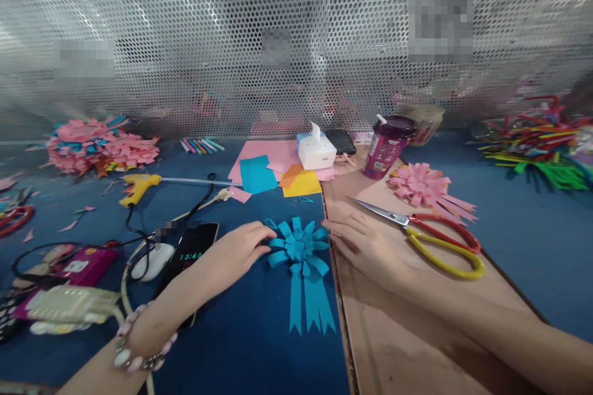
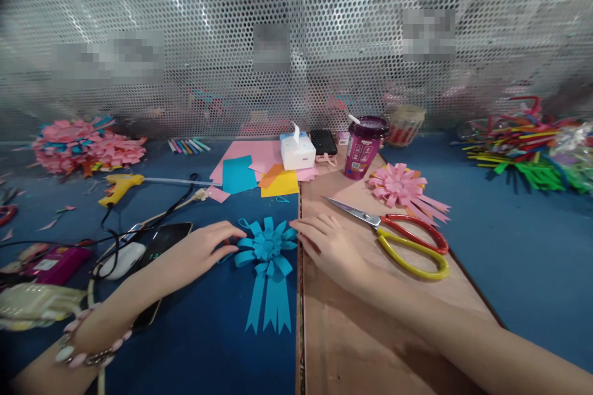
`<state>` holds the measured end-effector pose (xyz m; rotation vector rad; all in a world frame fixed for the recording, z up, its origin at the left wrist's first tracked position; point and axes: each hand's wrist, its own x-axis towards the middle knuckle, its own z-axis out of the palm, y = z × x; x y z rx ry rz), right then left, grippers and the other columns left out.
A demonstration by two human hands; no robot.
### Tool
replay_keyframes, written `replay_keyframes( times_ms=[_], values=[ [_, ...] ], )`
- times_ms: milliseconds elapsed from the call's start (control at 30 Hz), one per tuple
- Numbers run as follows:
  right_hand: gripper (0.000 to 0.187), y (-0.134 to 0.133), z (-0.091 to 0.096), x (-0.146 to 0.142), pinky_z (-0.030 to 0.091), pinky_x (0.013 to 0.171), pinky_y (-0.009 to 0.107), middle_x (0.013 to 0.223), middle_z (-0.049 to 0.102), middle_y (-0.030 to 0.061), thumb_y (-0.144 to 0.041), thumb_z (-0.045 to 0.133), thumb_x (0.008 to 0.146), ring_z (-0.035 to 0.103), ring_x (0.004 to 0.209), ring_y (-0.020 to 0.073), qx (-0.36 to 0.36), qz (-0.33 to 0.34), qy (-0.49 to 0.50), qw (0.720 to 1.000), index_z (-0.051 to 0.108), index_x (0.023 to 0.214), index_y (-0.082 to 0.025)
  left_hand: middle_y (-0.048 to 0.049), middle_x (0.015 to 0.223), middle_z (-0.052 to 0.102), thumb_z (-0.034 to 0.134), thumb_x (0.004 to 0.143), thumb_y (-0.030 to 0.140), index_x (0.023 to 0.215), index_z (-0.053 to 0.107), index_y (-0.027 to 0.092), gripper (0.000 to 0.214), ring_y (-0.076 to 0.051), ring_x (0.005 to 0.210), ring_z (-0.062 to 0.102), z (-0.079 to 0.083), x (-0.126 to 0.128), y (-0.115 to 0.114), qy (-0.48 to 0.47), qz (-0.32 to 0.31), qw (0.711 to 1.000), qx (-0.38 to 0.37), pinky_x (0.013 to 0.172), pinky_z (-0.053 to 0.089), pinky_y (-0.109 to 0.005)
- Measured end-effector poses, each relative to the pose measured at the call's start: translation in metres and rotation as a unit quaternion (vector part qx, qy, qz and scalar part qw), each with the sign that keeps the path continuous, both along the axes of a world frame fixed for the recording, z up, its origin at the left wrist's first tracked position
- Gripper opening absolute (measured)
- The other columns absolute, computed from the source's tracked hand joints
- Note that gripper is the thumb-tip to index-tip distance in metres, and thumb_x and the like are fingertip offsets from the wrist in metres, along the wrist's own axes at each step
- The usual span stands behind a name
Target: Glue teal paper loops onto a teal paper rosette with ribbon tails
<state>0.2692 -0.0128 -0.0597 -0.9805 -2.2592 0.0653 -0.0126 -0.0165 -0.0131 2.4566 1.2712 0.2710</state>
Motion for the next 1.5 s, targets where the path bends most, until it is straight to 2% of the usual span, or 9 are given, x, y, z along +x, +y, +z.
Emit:
replay_keyframes(
  times_ms=[100, 167, 300, 433, 533, 700, 1067, 1500],
  values=[
    [0.022, -0.003, 0.005, -0.001, 0.048, 0.088, 0.042, 0.109, 0.066, 0.0084, -0.016, 0.051, 0.089, 0.058, 0.103, 0.0211, 0.019, 0.020, 0.015, 1.000, 0.062, 0.108, -0.019, -0.0035, 0.112, 0.061, 0.046, 0.094, 0.030, 0.115, 0.059, 0.023, 0.026, -0.018, 0.101, 0.058, 0.001, -0.002, 0.001, 0.005, 0.000, 1.000, 0.015, 0.089, 0.045, -0.030],
    [0.023, -0.007, 0.008, -0.002, 0.048, 0.086, 0.040, 0.106, 0.066, 0.0082, -0.015, 0.051, 0.088, 0.058, 0.099, 0.0205, 0.025, 0.036, 0.012, 0.999, 0.060, 0.109, -0.019, -0.0037, 0.121, 0.059, 0.050, 0.092, 0.035, 0.121, 0.057, 0.026, 0.031, -0.021, 0.111, 0.052, 0.000, -0.005, 0.003, 0.022, -0.006, 0.999, 0.049, 0.096, 0.042, -0.035],
    [0.025, -0.014, 0.015, -0.001, 0.046, 0.080, 0.036, 0.103, 0.065, 0.0077, -0.014, 0.051, 0.087, 0.056, 0.092, 0.0189, 0.011, 0.082, -0.007, 0.997, 0.059, 0.110, -0.018, -0.0003, 0.145, 0.040, 0.063, 0.082, 0.042, 0.130, 0.049, 0.038, 0.050, -0.030, 0.132, 0.030, -0.004, -0.009, 0.007, 0.073, 0.003, 0.991, 0.110, 0.106, 0.027, -0.050],
    [0.014, -0.019, 0.022, 0.000, 0.042, 0.071, 0.036, 0.089, 0.062, 0.0082, -0.024, 0.056, 0.084, 0.051, 0.082, 0.0194, -0.010, 0.106, -0.029, 0.994, 0.060, 0.094, -0.016, -0.0002, 0.152, 0.028, 0.070, 0.072, 0.050, 0.133, 0.044, 0.041, 0.067, -0.035, 0.137, 0.020, -0.008, -0.010, 0.007, 0.100, -0.002, 0.989, 0.109, 0.106, 0.024, -0.054],
    [0.020, -0.021, 0.023, -0.002, 0.039, 0.066, 0.035, 0.080, 0.058, 0.0076, -0.035, 0.059, 0.081, 0.047, 0.076, 0.0197, -0.019, 0.093, -0.070, 0.993, 0.058, 0.080, -0.016, -0.0016, 0.153, 0.026, 0.072, 0.070, 0.052, 0.135, 0.042, 0.041, 0.073, -0.036, 0.138, 0.018, -0.010, -0.010, 0.007, 0.108, -0.006, 0.988, 0.106, 0.107, 0.023, -0.054],
    [0.026, -0.021, 0.021, -0.006, 0.037, 0.069, 0.035, 0.086, 0.059, 0.0087, -0.042, 0.058, 0.082, 0.047, 0.079, 0.0202, -0.029, 0.083, -0.107, 0.990, 0.058, 0.080, -0.016, -0.0031, 0.152, 0.026, 0.070, 0.071, 0.052, 0.137, 0.040, 0.038, 0.074, -0.036, 0.138, 0.018, -0.014, -0.008, 0.006, 0.097, -0.022, 0.988, 0.118, 0.107, 0.022, -0.054],
    [0.013, -0.022, 0.026, -0.006, 0.036, 0.070, 0.035, 0.089, 0.059, 0.0088, -0.028, 0.058, 0.080, 0.048, 0.081, 0.0201, -0.030, 0.074, -0.122, 0.989, 0.059, 0.083, -0.016, -0.0050, 0.151, 0.030, 0.068, 0.072, 0.055, 0.136, 0.043, 0.035, 0.071, -0.037, 0.136, 0.021, -0.015, -0.005, 0.005, 0.085, -0.034, 0.989, 0.113, 0.106, 0.024, -0.055],
    [0.012, -0.021, 0.027, -0.005, 0.037, 0.069, 0.035, 0.089, 0.059, 0.0087, -0.028, 0.059, 0.080, 0.048, 0.080, 0.0198, -0.010, 0.064, -0.135, 0.989, 0.058, 0.082, -0.016, -0.0062, 0.151, 0.028, 0.068, 0.072, 0.055, 0.135, 0.043, 0.035, 0.070, -0.036, 0.138, 0.019, -0.014, -0.005, 0.004, 0.091, -0.027, 0.992, 0.086, 0.107, 0.022, -0.057]
  ],
)
